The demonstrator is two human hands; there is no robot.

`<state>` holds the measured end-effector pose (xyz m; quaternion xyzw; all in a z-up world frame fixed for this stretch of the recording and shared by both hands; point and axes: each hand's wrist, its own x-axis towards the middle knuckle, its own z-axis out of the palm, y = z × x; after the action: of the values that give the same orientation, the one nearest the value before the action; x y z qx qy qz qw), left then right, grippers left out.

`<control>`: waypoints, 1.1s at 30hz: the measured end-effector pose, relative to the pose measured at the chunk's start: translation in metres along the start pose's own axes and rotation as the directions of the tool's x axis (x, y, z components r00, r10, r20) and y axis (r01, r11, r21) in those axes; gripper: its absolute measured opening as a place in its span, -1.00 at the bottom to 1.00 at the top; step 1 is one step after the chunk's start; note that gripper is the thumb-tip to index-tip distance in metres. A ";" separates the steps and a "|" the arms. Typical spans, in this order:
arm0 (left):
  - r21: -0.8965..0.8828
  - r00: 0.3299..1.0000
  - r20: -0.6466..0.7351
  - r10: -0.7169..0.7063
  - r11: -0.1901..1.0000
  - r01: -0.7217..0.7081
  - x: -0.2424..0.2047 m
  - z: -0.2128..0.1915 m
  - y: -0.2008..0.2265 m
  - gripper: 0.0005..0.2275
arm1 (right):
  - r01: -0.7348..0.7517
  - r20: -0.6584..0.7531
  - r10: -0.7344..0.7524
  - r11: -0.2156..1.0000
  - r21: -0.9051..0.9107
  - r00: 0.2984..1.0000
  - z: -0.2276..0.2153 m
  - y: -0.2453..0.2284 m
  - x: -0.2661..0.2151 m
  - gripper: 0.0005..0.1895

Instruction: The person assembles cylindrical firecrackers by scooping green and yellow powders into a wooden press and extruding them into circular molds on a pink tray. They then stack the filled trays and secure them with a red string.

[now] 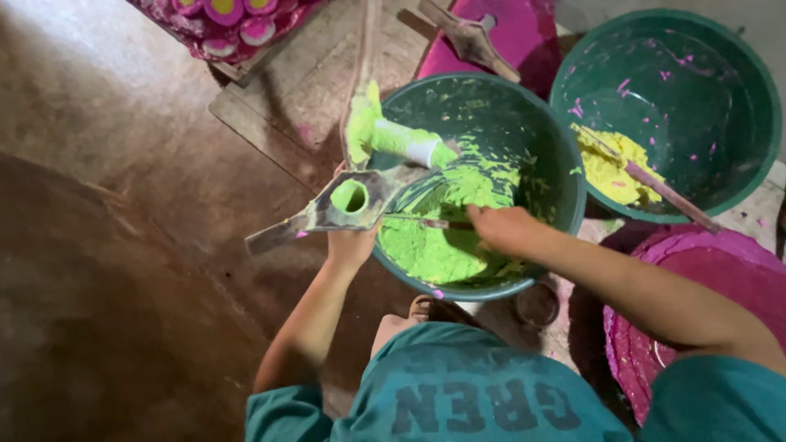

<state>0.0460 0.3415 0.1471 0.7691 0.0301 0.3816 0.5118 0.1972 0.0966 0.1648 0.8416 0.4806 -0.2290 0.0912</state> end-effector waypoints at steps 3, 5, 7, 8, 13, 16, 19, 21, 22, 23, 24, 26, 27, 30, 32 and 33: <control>-0.053 0.998 -0.053 0.020 0.998 -0.022 0.010 0.015 0.005 -0.77 | -0.020 -0.223 0.018 1.000 -0.005 0.975 0.030 -0.009 0.025 -0.57; -0.091 0.997 -0.055 -0.046 0.995 0.041 0.014 0.021 0.007 -0.80 | 0.043 -0.173 -0.041 0.999 0.008 0.984 0.028 -0.006 0.029 -0.60; -0.122 0.985 -0.050 -0.165 0.980 0.158 0.018 0.024 0.005 -0.77 | 0.079 -0.134 -0.074 0.997 0.028 0.988 0.013 0.002 0.028 -0.61; -0.105 0.992 -0.060 -0.115 0.989 0.108 0.020 0.024 0.004 -0.78 | 0.083 -0.120 -0.078 0.996 0.040 0.990 0.004 0.009 0.023 -0.59; -0.086 0.995 -0.097 -0.021 0.996 0.012 0.014 0.023 -0.003 -0.83 | 0.009 -0.077 -0.022 0.987 -0.160 0.997 -0.008 0.016 0.007 -0.63; -0.065 0.994 -0.095 -0.056 0.997 0.050 0.015 0.026 -0.005 -0.83 | 0.121 -0.085 -0.141 0.970 -0.211 0.986 0.006 0.001 0.009 -0.51; -0.048 0.991 -0.090 -0.098 0.994 0.094 0.015 0.026 -0.006 -0.83 | 0.153 -0.076 -0.166 0.977 -0.146 0.983 0.024 -0.014 0.011 -0.55; -0.004 0.995 -0.090 -0.033 0.999 0.033 0.015 0.024 -0.005 -0.81 | 0.142 -0.050 -0.146 0.986 -0.082 0.988 0.031 -0.023 0.008 -0.61; 0.016 0.996 -0.085 0.003 1.000 -0.002 0.016 0.023 -0.005 -0.80 | 0.129 -0.064 -0.130 0.992 -0.008 0.990 0.033 -0.027 0.006 -0.62; 0.006 0.996 -0.090 -0.005 1.000 0.006 0.016 0.022 -0.004 -0.80 | 0.117 -0.076 -0.112 0.991 0.066 0.991 0.035 -0.032 0.001 -0.63; -0.008 0.995 -0.096 -0.011 1.000 0.010 0.017 0.023 -0.003 -0.81 | 0.103 -0.087 -0.091 0.985 0.138 0.992 0.034 -0.035 -0.005 -0.64; -0.011 0.995 -0.101 -0.014 1.000 0.013 0.018 0.025 -0.002 -0.82 | 0.137 -0.180 -0.093 0.958 0.251 0.979 0.032 -0.042 -0.022 -0.50; -0.001 0.995 -0.100 -0.011 1.000 0.011 0.018 0.025 -0.001 -0.82 | 0.156 -0.227 -0.088 0.940 0.304 0.970 0.029 -0.044 -0.032 -0.43; 0.031 0.995 -0.097 -0.014 0.999 0.018 0.024 0.023 0.001 -0.82 | 0.122 -0.161 -0.039 0.825 0.552 0.986 0.013 -0.044 -0.064 -0.45; 0.081 0.997 -0.082 0.013 0.997 -0.006 0.033 0.018 0.006 -0.80 | 0.122 -0.164 -0.033 0.811 0.572 0.986 -0.013 -0.034 -0.084 -0.44; 0.119 0.997 -0.066 0.042 0.992 -0.034 0.038 0.013 0.012 -0.78 | 0.122 -0.167 -0.029 0.804 0.582 0.985 -0.030 -0.027 -0.096 -0.44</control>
<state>0.0772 0.3427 0.1753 0.7849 0.0553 0.4150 0.4568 0.1415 0.0485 0.2378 0.8232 0.4242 -0.3063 -0.2206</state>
